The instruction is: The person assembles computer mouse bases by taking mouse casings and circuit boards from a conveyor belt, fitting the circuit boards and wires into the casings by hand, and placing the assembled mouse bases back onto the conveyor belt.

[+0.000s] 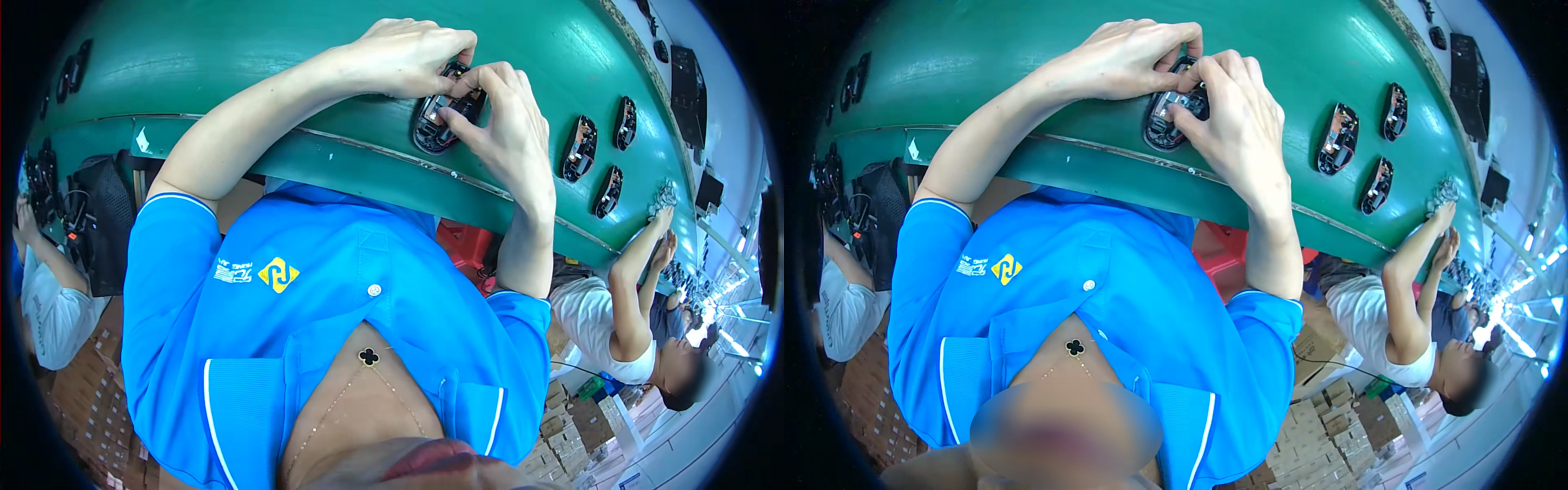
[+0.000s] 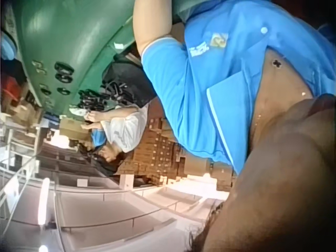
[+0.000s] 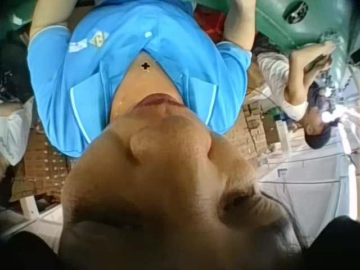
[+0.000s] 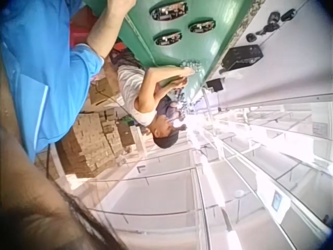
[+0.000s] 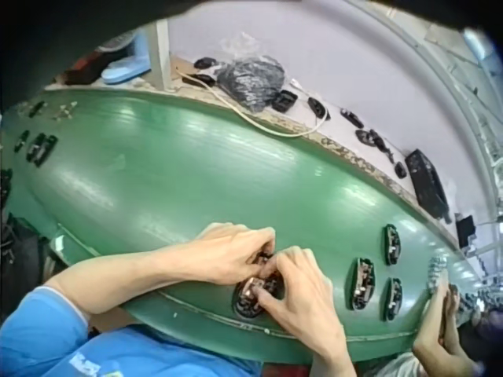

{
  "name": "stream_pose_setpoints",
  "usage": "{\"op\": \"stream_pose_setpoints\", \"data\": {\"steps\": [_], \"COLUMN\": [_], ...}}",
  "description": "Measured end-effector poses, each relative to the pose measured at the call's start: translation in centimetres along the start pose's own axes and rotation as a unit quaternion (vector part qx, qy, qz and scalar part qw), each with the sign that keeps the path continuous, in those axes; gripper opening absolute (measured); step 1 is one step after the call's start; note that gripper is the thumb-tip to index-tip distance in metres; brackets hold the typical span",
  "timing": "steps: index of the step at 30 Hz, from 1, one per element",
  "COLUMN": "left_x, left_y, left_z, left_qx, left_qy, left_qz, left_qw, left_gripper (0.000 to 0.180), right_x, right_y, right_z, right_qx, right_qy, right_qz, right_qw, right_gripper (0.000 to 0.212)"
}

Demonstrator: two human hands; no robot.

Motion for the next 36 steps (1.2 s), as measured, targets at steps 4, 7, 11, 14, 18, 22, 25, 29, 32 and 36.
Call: {"op": "stream_pose_setpoints", "data": {"steps": [4,7,11,14,18,22,25,29,32,36], "left_x": [-1.4,-1.5,-1.7,-2.0,-1.7,-1.5,-1.3,-1.5,-1.4,-1.3], "left_y": [-0.4,-0.3,-0.5,-0.9,-0.4,-0.6,-0.8,-1.0,-1.1,-1.2], "left_z": [0.9,1.1,0.9,0.5,0.5,0.4,0.2,0.4,0.2,-0.2], "left_qx": [0.018,0.017,0.016,0.025,0.015,0.012,0.013,0.016,0.013,0.011], "left_qy": [-0.03,-0.03,-0.031,-0.036,-0.022,-0.011,-0.006,-0.033,-0.027,-0.021], "left_qz": [-0.012,-0.011,-0.009,-0.002,0.003,0.003,0.002,-0.042,-0.022,-0.004], "left_qw": [0.999,0.999,0.999,0.999,1.0,1.0,1.0,0.998,0.999,1.0], "left_gripper": [0.018,0.017,0.017,0.017,0.017,0.02,0.022,0.025,0.027,0.029], "right_x": [-1.5,-1.7,-1.8,-2.0,-2.0,-1.0,-0.2,-0.8,-0.7,-0.8], "right_y": [-0.5,0.0,0.2,0.2,0.3,0.1,-0.8,-2.9,-4.0,-4.3], "right_z": [-0.8,-1.8,-2.7,-3.0,-3.0,-1.4,0.6,3.0,3.2,3.3], "right_qx": [-0.043,-0.073,-0.096,-0.076,-0.107,-0.065,-0.012,0.08,0.093,0.099], "right_qy": [-0.031,-0.035,-0.026,0.016,-0.036,-0.03,-0.007,0.016,0.023,0.027], "right_qz": [0.078,0.104,0.141,0.183,0.149,0.055,-0.027,-0.043,-0.014,0.038], "right_qw": [0.996,0.991,0.985,0.98,0.982,0.996,1.0,0.996,0.995,0.994], "right_gripper": [0.024,0.022,0.021,0.022,0.02,0.017,0.015,0.02,0.02,0.02]}}
Point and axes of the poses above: each hand's wrist, its own z-axis away from the middle knuckle, its own y-axis out of the back of the hand, x = y × z, the point moved 1 cm from there along -z, towards the middle knuckle, and after that the axes turned 11 degrees about -x, right-handed, at the moved point
